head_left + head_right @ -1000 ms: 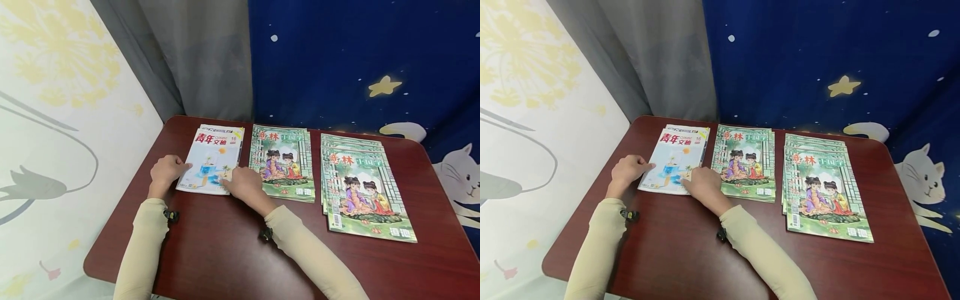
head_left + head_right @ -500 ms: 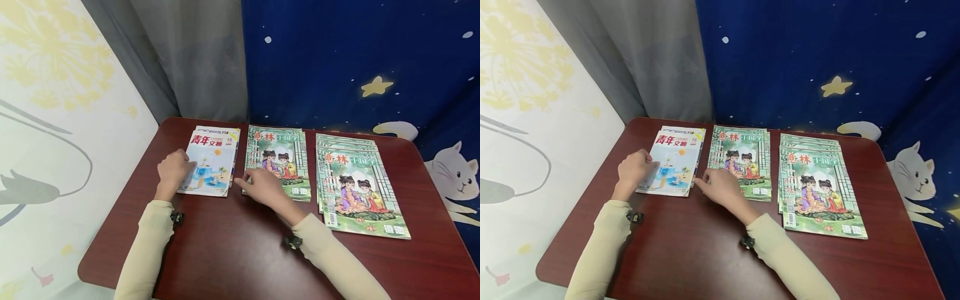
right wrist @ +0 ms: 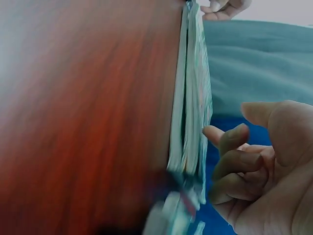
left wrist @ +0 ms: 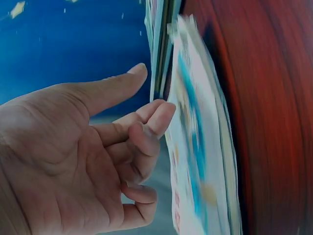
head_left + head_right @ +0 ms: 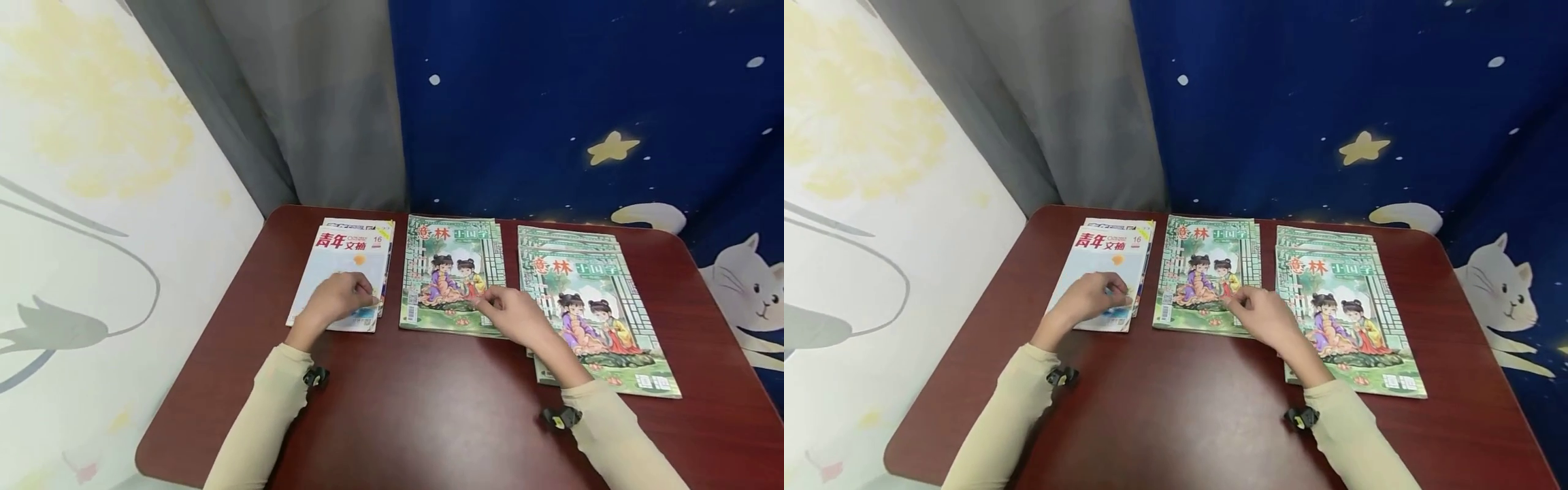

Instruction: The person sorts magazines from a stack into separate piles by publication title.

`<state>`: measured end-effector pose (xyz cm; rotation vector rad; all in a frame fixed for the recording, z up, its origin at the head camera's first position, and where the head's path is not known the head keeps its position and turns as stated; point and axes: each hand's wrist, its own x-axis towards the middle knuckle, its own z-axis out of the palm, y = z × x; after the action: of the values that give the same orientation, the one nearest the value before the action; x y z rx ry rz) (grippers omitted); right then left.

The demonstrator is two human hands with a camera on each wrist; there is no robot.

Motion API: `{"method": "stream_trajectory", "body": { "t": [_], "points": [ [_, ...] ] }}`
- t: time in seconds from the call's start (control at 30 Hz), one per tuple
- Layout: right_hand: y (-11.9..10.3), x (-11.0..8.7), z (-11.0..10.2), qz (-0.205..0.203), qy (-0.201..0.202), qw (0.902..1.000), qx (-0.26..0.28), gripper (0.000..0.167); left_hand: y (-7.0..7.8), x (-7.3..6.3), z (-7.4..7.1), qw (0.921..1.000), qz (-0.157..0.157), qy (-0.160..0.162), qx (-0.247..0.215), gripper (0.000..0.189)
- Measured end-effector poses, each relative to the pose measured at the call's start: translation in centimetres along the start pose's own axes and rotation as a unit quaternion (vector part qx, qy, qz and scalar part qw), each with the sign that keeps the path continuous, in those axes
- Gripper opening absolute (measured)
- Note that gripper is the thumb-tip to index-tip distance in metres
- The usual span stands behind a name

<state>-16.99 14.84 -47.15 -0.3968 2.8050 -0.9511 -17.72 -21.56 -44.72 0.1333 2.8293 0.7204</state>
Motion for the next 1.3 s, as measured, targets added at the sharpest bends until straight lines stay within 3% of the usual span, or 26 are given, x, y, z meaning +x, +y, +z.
{"method": "stream_trajectory", "body": {
  "t": [0.2,0.4,0.7,0.97,1.2,1.3],
  "points": [
    [1.8,-1.1,-0.7,0.038,0.016,0.9992,0.001,0.034,2.3,0.2,1.6,0.9992,0.027,-0.028,-0.009,0.022],
    [2.1,-1.0,-1.7,0.081,0.017,0.9963,-0.023,0.042,3.7,1.1,2.2,0.9986,0.046,-0.017,-0.023,0.017],
    [1.7,-0.5,-1.6,0.113,-0.010,0.9889,-0.095,0.064,4.7,2.4,3.5,0.9988,0.011,-0.045,0.015,0.042],
    [1.5,-0.7,-1.9,0.134,-0.041,0.9811,-0.133,0.066,5.8,2.7,4.0,0.9983,0.005,-0.031,0.049,0.038],
    [1.4,-0.7,-1.9,0.136,-0.046,0.9788,-0.145,0.067,6.1,2.3,4.0,0.9993,0.004,-0.037,0.008,0.035],
    [1.2,-0.6,-1.8,0.133,-0.047,0.9794,-0.144,0.067,5.7,1.9,4.0,0.9978,0.027,-0.042,-0.043,0.030]
  ]
}}
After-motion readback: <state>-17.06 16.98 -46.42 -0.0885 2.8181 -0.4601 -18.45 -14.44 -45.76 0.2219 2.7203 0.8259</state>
